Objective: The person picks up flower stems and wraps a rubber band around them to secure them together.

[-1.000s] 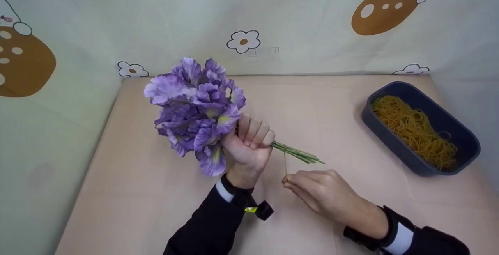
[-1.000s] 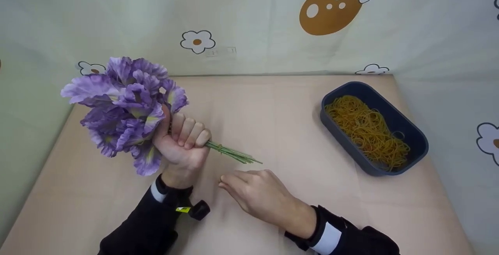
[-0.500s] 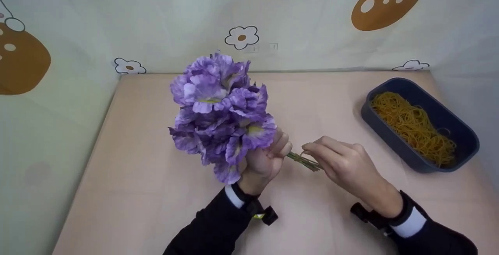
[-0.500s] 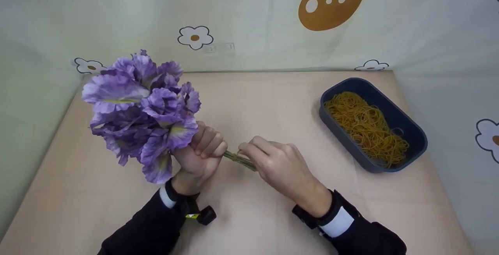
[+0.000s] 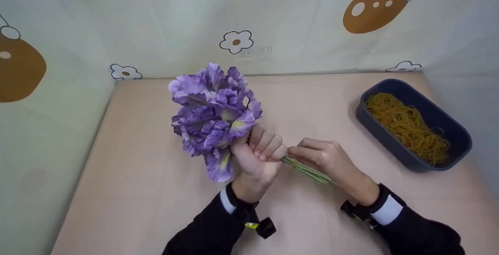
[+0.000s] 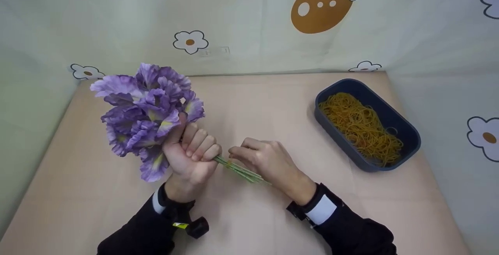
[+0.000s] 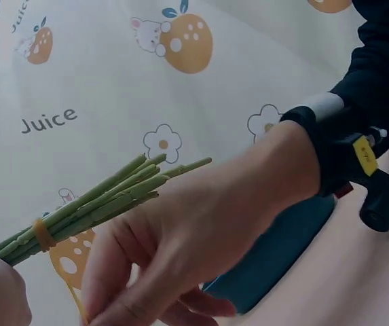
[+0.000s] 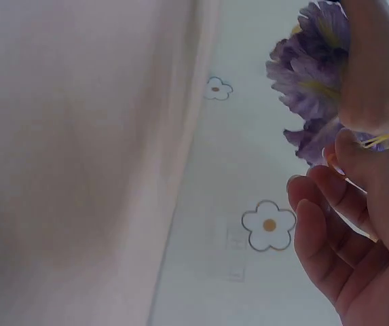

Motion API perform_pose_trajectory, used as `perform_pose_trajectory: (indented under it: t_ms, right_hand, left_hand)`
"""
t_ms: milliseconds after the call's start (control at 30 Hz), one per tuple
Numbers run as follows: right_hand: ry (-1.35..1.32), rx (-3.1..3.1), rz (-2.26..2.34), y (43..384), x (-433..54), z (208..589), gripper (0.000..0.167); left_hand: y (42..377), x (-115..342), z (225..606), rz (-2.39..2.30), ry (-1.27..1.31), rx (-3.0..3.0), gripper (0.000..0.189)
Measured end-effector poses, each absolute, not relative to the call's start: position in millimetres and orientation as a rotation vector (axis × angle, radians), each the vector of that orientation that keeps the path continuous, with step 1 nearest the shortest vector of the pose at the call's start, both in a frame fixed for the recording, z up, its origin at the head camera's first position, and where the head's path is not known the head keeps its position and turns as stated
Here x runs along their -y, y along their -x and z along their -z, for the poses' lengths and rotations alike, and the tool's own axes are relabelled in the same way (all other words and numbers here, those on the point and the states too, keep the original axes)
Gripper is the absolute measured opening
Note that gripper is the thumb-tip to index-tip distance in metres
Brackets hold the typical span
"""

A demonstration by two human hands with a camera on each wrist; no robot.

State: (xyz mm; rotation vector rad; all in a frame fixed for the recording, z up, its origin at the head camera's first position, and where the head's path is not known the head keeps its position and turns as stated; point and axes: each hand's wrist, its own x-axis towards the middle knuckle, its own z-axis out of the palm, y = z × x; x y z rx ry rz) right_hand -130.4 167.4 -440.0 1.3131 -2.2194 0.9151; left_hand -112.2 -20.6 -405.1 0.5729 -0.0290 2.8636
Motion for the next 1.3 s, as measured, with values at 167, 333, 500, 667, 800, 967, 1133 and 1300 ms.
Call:
perform_pose_trajectory:
  t_ms: [167,333,500,667,800,967,1133,1300]
  right_hand:
    - [-1.387,2.29,-0.998,105,-146,452,0.007]
    - [-1.413,2.271,-0.9,87,-140,444,0.006]
    - [-1.44,2.267,-0.87,73,-140,428,0.006]
    - [-1.442,2.322,-0.859,61,-141,419,0.008]
    - [-1.435,2.341,-0.845,59,-143,416,0.007]
    - [-1.396,2.328,-0.764,59,-144,412,0.008]
    - [-1.347,2.221,-0.613,61,-146,404,0.02]
    - [-1.27,2.139,-0.525,69,-155,394,0.025]
  left_hand:
    - [118,33,398,-2.915,-0.549,0.065,0.049]
    - [122,40,397,-2.96,-0.563,0.083,0.05]
    - [125,41,399,-3.012,-0.595,0.072,0.045]
    - [130,43,402,-3.055,-0.679,0.016,0.04]
    - [132,44,404,-3.07,-0.717,-0.06,0.042]
    - [134,48,403,-3.094,-0.743,-0.059,0.045]
    - [135,48,403,-3.07,-0.799,-0.184,0.048]
    - [135,44,408,-2.947,-0.868,-0.525,0.059]
